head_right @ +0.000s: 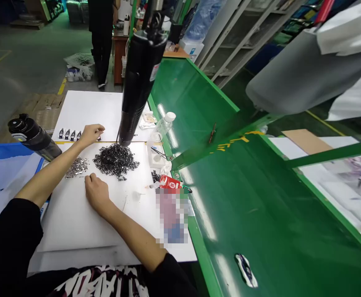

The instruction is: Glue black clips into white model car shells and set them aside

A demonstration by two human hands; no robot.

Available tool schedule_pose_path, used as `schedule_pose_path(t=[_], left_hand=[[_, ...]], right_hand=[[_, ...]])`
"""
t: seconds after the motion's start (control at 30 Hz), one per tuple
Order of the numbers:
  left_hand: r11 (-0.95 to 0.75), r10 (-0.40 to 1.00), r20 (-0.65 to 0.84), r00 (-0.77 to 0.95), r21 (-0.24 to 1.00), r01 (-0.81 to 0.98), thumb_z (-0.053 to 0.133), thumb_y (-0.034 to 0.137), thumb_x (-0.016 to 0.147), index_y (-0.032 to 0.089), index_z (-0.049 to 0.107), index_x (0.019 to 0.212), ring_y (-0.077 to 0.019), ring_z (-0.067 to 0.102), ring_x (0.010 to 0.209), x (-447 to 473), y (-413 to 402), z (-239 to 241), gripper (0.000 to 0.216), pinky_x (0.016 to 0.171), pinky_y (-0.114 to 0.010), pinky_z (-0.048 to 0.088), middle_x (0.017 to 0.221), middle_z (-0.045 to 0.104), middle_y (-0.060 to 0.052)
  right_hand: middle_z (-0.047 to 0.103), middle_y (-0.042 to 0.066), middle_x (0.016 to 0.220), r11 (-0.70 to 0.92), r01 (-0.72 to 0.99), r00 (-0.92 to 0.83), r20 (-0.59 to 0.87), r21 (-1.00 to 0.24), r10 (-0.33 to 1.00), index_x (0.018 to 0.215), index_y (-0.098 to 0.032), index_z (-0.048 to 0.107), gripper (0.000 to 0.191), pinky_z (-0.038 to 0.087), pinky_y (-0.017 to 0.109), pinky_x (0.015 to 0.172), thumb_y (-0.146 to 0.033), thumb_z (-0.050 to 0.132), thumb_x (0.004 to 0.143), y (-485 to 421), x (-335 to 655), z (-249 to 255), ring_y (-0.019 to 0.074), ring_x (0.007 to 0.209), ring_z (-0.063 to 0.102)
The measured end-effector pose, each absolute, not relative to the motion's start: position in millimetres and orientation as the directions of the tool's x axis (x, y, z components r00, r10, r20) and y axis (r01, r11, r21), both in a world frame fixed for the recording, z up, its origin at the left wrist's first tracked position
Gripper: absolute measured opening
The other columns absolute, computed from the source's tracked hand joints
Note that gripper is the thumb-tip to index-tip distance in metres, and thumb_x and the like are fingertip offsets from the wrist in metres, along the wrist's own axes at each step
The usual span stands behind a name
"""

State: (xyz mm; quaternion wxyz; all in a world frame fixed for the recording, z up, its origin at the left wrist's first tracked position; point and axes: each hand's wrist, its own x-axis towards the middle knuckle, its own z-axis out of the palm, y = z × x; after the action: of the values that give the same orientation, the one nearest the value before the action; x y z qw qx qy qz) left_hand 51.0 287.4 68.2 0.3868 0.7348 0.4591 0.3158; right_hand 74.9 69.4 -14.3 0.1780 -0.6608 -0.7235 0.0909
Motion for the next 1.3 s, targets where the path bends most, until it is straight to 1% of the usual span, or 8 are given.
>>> schedule_pose_path(t=[0.2, 0.3, 0.37, 0.47, 0.67, 0.87, 1.07, 1.3], left_hand=[[-0.051, 0.978, 0.012, 0.206, 0.981, 0.189, 0.05, 0.023, 0.112, 0.005, 0.076, 0.108, -0.0211, 0.082, 0.121, 25, 209, 91, 0.032, 0.102, -0.032, 0.065, 0.126, 0.086, -0.017], [0.128, 0.949, -0.153, 0.274, 0.986, 0.107, 0.072, 0.039, 0.103, 0.016, 0.081, 0.091, -0.0257, 0.087, 0.085, -12, 115, 82, 0.027, 0.074, -0.035, 0.074, 0.096, 0.087, -0.014], [0.543, 0.729, -0.463, 0.504, 0.84, -0.014, 0.095, 0.049, 0.078, 0.025, 0.085, 0.083, -0.0285, 0.082, 0.067, -34, 45, 70, 0.027, 0.054, -0.036, 0.07, 0.083, 0.084, -0.013], [0.851, 0.383, -0.693, 0.611, 0.522, 0.058, 0.1, 0.051, 0.069, 0.035, 0.087, 0.08, -0.0322, 0.085, 0.081, -53, -35, 58, 0.022, 0.064, -0.04, 0.07, 0.089, 0.084, -0.011], [0.554, 0.243, -0.484, 0.841, 0.781, 0.289, 0.077, 0.055, 0.098, 0.034, 0.09, 0.11, -0.0271, 0.078, 0.106, -64, -61, 68, 0.027, 0.103, -0.041, 0.058, 0.11, 0.086, -0.008], [0.351, 0.112, -0.365, 0.924, 0.884, 0.307, 0.085, 0.064, 0.088, 0.047, 0.085, 0.129, -0.0314, 0.073, 0.122, -72, -46, 66, 0.044, 0.11, -0.041, 0.053, 0.132, 0.08, -0.007], [0.316, 0.246, -0.462, 0.852, 0.869, 0.38, 0.074, 0.076, 0.09, 0.038, 0.092, 0.112, -0.029, 0.077, 0.092, -61, -53, 60, 0.047, 0.089, -0.04, 0.056, 0.097, 0.086, -0.009], [0.655, 0.714, -0.666, 0.217, 0.744, 0.127, 0.074, 0.085, 0.082, 0.024, 0.078, 0.09, -0.0153, 0.059, 0.049, -34, -49, 47, 0.062, 0.048, -0.029, 0.046, 0.074, 0.077, -0.002]], right_hand=[[0.073, 0.006, 0.108, 0.072, 0.923, -0.058, 0.049, -0.378, 0.997, 0.114, -0.022, 0.062, 0.008, 0.045, 0.026, 0.053, -0.018, 0.056, 0.11, 78, 79, -2, 0.0189, 0.076, 0.073], [0.074, 0.006, 0.106, 0.055, 0.917, -0.071, -0.025, -0.394, 0.997, 0.112, -0.022, 0.064, 0.01, 0.046, 0.027, 0.053, -0.015, 0.059, 0.106, 87, 76, 0, 0.0182, 0.07, 0.071], [0.074, 0.008, 0.106, 0.046, 0.912, -0.082, -0.073, -0.408, 0.994, 0.112, -0.021, 0.065, 0.013, 0.049, 0.028, 0.054, -0.012, 0.06, 0.104, 92, 74, 1, 0.0188, 0.07, 0.072], [0.073, 0.012, 0.111, 0.031, 0.902, -0.093, -0.122, -0.431, 0.988, 0.116, -0.018, 0.065, 0.021, 0.055, 0.031, 0.058, -0.006, 0.056, 0.101, 95, 71, 6, 0.0214, 0.076, 0.075], [0.075, 0.015, 0.117, 0.041, 0.887, -0.127, -0.159, -0.46, 0.979, 0.119, -0.017, 0.065, 0.033, 0.06, 0.031, 0.066, 0.002, 0.057, 0.094, 91, 69, 26, 0.0232, 0.087, 0.078], [0.075, 0.012, 0.112, 0.057, 0.868, -0.134, -0.123, -0.493, 0.983, 0.113, -0.006, 0.062, 0.032, 0.058, 0.031, 0.078, 0.014, 0.051, 0.089, 93, 70, 35, 0.0233, 0.099, 0.078], [0.075, 0.013, 0.107, 0.054, 0.749, -0.113, -0.046, -0.661, 0.993, 0.106, -0.012, 0.064, 0.027, 0.061, 0.033, 0.073, 0.008, 0.054, 0.09, 67, 75, 39, 0.0242, 0.091, 0.076], [0.079, 0.008, 0.106, -0.064, 0.245, 0.117, -0.036, -0.967, 0.992, 0.109, -0.026, 0.072, 0.013, 0.07, 0.033, 0.08, -0.024, 0.059, 0.108, -40, 132, 53, 0.0198, 0.089, 0.08]])
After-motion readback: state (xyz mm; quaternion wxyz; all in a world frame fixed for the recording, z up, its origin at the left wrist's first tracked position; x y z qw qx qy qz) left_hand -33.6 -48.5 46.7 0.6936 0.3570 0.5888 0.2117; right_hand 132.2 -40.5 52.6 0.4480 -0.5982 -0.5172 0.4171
